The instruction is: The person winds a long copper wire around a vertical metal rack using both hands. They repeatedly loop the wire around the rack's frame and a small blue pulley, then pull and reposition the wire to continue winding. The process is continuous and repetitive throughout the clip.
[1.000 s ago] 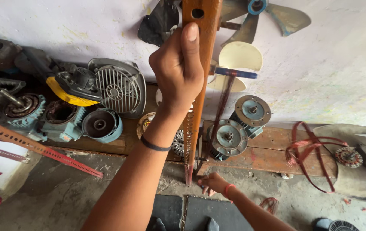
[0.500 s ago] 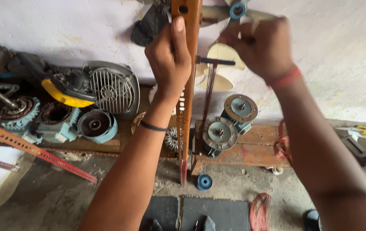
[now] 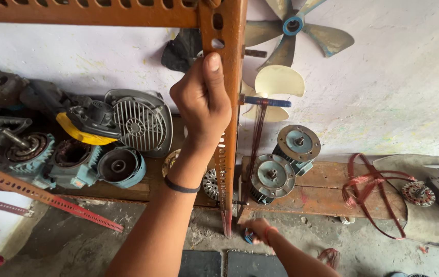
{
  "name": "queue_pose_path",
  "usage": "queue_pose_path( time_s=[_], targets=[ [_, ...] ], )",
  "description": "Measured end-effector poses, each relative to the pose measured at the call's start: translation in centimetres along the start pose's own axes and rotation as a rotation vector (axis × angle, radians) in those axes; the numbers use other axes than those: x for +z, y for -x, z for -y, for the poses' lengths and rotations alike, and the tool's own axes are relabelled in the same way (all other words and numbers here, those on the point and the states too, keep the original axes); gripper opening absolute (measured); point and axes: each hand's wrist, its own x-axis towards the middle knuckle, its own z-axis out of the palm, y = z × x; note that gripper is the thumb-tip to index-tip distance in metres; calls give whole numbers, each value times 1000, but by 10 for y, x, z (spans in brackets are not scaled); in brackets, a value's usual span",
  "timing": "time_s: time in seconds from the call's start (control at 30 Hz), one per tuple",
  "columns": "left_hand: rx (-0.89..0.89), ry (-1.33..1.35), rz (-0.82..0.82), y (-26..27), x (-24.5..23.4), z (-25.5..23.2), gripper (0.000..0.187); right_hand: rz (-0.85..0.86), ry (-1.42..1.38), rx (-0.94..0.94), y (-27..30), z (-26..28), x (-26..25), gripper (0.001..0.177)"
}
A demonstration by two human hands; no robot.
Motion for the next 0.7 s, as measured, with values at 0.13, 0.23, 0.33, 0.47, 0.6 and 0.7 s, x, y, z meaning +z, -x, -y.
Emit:
queue_pose_path(
  time_s=[0.13,0.23,0.33,0.47,0.6,0.7],
  targets=[
    [-15,28,14,1,-3,-3,38,303,250,-302,98,57,19,23],
    [-12,7,-16,-1,-1,-4,41,377,374,-623,204,146,8,22],
    [21,-13,-28,-2,-2,-5,41,75,1011,-1083,325,225,-9,13],
    [-8,-1,-36,0,-1,-6,42,-584,1441,-1798,424,294,-22,20],
    [-23,-18,-30,-2,-1,-6,41,-814,1195,-2022,392,359,-59,5],
    [-18,-17,-27,-3,-2,-8,40,-267,248,-1543,271,390,-81,10]
  ],
)
